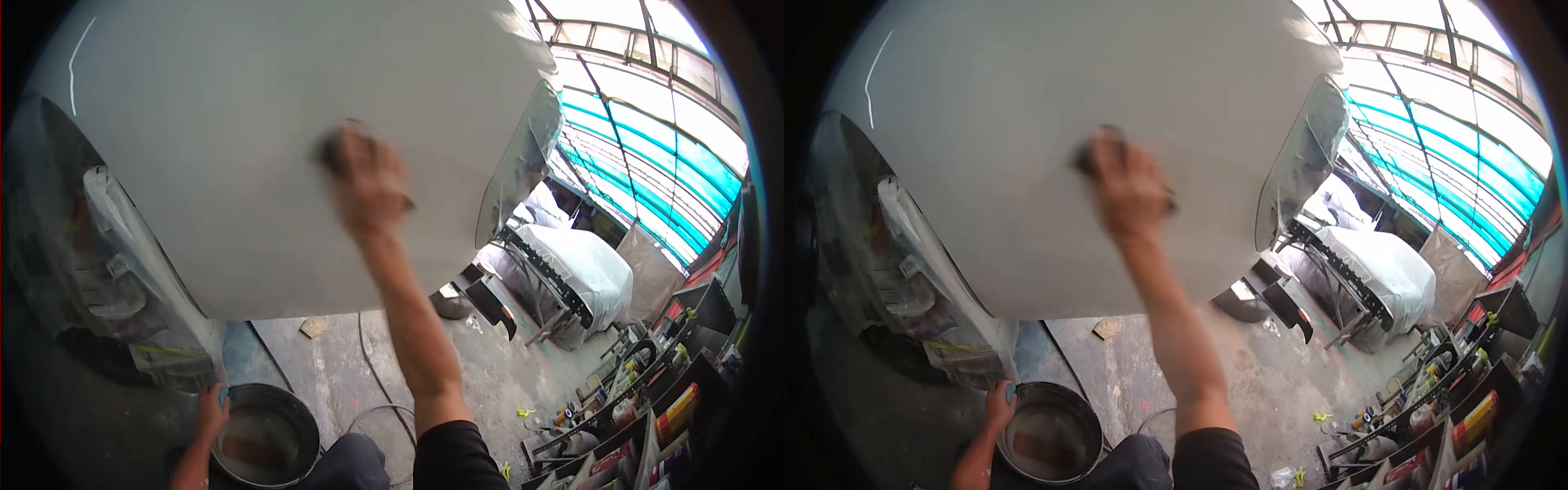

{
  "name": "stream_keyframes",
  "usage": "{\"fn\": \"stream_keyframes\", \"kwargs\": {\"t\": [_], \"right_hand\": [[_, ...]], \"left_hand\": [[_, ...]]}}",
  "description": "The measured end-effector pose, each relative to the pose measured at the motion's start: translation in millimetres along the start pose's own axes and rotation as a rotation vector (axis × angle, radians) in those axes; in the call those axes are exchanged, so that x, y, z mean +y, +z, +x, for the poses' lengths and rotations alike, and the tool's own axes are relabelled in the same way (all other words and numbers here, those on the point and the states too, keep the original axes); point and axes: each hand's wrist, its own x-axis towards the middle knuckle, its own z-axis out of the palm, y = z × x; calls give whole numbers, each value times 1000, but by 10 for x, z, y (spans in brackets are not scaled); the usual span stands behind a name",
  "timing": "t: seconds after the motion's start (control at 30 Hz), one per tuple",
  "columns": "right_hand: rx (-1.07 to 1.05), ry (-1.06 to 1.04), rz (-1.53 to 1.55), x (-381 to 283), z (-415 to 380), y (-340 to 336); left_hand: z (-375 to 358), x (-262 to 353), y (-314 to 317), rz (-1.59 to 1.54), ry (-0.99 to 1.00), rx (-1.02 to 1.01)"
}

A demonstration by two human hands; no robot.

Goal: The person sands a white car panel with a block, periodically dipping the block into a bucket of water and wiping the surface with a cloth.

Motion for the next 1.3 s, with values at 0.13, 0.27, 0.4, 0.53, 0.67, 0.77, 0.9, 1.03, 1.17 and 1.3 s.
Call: {"fn": "stream_keyframes", "kwargs": {"t": [0.13, 0.27, 0.4, 0.53, 0.67, 0.77, 0.9, 1.03, 1.17, 1.3], "right_hand": [[-14, -24, 19, 175, 6, -77], [83, 303, 56, 1487, -716, -425], [119, 637, 125, 920, -532, -231], [-169, 17, 112, -222, -28, -119], [46, 240, 84, 913, -467, -142], [104, 567, 69, 1441, -704, -407], [166, 657, 72, 634, -461, -130], [-8, 357, 106, -714, -99, -66], [-227, 233, 515, -956, -381, -458], [-454, 510, 857, -1580, -1802, -1137]], "left_hand": [[-13, 18, -41, 7, -52, -33], [2, 14, 9, 16, -57, -36], [1, 11, -23, 14, -37, -39], [-45, -6, 32, -9, -47, -47], [26, -1, -41, -26, -39, -49], [31, 4, -1, -23, -43, -52], [41, 261, -168, -30, -127, -76], [-12, 48, -74, 7, 27, -13], [-197, 316, -160, 53, 121, 19], [-503, 494, -143, 229, 336, -188]]}}
